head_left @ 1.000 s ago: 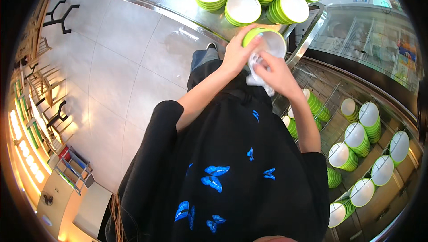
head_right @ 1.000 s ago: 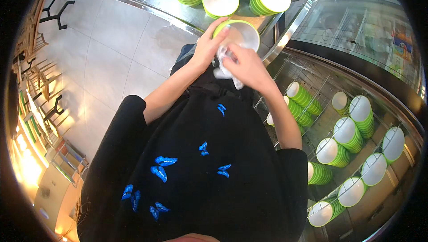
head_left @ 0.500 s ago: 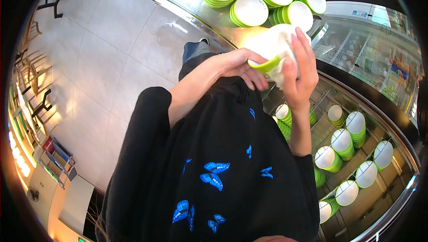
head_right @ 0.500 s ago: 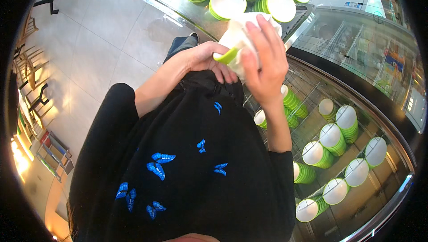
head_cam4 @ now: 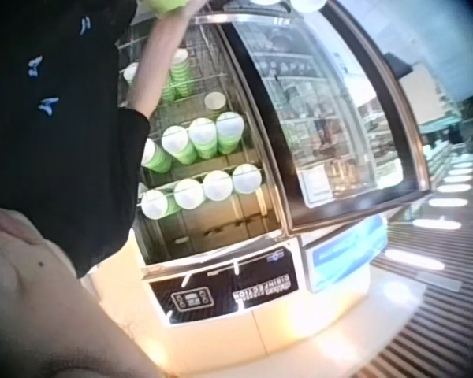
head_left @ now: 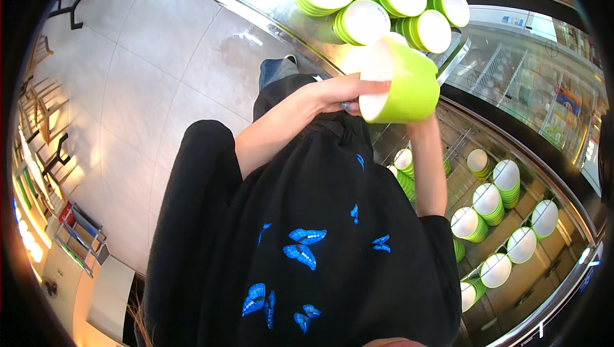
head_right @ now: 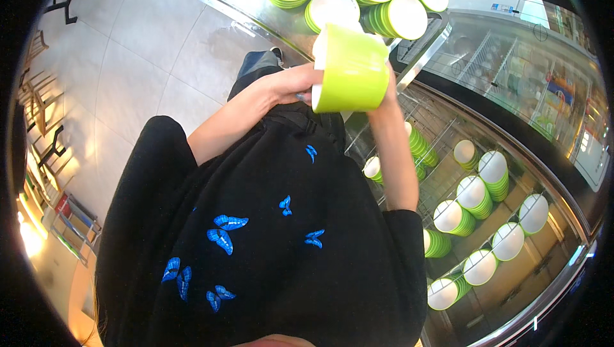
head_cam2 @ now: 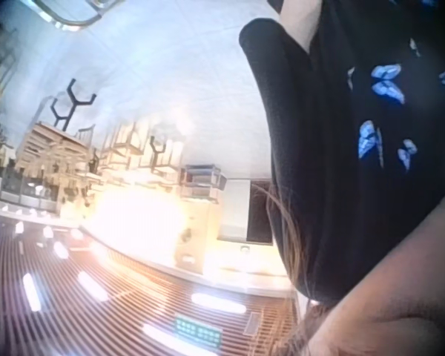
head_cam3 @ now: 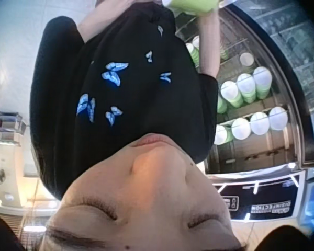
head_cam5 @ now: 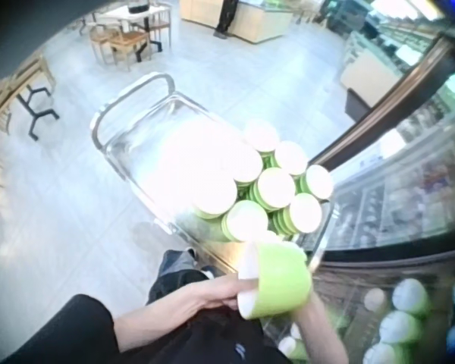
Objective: Cleaning and drying plastic bowls while placing them on a cart in a restaurant.
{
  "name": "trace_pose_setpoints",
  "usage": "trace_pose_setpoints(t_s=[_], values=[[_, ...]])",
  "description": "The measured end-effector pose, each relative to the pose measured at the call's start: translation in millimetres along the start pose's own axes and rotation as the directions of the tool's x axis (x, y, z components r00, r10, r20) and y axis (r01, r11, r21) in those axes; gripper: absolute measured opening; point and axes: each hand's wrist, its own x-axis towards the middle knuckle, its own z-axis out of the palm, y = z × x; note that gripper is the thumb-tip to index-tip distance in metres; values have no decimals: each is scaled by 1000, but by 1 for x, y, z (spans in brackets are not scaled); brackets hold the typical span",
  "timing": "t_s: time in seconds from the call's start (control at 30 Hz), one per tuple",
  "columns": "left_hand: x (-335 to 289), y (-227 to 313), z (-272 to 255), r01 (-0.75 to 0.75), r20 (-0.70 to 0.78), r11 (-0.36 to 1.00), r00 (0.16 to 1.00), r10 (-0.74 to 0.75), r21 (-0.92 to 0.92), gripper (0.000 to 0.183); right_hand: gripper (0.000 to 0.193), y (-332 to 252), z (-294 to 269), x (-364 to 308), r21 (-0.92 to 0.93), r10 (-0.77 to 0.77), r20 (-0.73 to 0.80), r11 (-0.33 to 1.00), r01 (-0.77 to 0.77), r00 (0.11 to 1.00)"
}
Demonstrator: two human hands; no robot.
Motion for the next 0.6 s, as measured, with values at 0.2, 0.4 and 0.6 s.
trace_pose_setpoints(t_s=[0.2, 0.4, 0.6], values=[[0, 3, -6, -198, -335, 978, 928, 163, -71, 30, 32, 23, 57, 0, 232, 7, -423, 967, 101, 906], [-2, 21, -3, -168, -378, 936, 882, 283, 309, 28, 36, 20, 70, -19, -760, -643, -265, 598, 254, 719], [12, 27, 9, -93, -174, 788, 954, 246, 608, 28, 34, -27, 33, -42, -564, -393, -384, 816, 125, 836]])
